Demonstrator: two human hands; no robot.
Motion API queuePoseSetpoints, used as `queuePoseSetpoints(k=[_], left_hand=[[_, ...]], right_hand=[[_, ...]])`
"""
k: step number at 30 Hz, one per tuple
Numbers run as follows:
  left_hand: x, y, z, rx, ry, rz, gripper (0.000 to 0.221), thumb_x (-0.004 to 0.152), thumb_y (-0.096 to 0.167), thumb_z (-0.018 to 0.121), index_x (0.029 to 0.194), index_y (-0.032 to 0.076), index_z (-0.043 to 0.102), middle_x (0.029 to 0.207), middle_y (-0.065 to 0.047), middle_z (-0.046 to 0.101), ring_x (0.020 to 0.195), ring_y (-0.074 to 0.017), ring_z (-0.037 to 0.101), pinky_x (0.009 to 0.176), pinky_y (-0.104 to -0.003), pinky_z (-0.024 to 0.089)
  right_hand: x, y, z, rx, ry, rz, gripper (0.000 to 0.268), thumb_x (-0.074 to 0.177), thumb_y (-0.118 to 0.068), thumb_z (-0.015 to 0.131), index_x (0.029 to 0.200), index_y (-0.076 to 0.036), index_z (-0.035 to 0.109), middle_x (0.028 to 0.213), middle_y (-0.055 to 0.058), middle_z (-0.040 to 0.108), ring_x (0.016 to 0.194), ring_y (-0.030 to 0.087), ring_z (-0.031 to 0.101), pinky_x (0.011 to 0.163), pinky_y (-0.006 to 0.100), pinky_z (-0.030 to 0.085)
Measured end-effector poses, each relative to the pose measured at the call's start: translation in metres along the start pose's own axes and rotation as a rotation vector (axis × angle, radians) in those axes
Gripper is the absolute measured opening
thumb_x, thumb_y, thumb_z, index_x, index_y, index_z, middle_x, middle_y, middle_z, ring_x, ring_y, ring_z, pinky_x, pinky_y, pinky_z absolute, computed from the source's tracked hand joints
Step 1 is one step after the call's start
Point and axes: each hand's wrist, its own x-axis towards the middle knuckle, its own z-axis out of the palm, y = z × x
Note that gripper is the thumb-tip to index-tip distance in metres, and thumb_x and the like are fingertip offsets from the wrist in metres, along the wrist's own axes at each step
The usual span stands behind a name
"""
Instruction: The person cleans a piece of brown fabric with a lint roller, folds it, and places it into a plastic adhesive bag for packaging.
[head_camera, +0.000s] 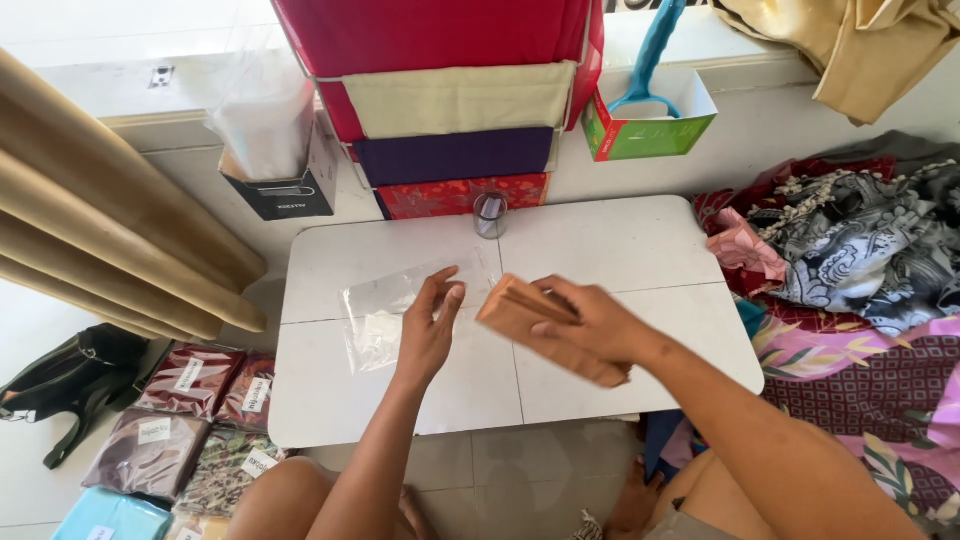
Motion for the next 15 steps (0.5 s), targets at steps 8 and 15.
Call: queuePoseSetpoints(k=[8, 15], left_hand=[[0.015, -0.091, 0.005, 1.033, -0.248, -0.043, 0.053, 0.102, 0.022, 0.058, 0.154, 0.03, 0.047, 0.165, -0.014, 0.032, 0.155, -0.033, 0.027, 0.122, -0.061, 0.023], [0.009, -0.092, 0.04, 1.067, -0.485, 0.033, 0.046, 0.097, 0.024, 0.063, 0.141, 0.033, 0.058, 0.162, -0.007, 0.035, 0.155, -0.0284, 0.025, 0.123, -0.063, 0.019]], right_hand=[[-0.018, -0.019, -0.04, -0.481, -0.094, 0.241, 0.05, 0.092, -0.029, 0.068, 0.14, -0.02, 0.057, 0.122, 0.019, 0.073, 0.11, 0.043, 0.071, 0.094, 0.054, 0.059], [-0.004, 0.026, -0.023, -0.712, -0.108, 0.238, 0.052, 0.096, -0.036, 0.063, 0.143, -0.019, 0.052, 0.122, 0.015, 0.071, 0.105, 0.04, 0.073, 0.089, 0.053, 0.06]])
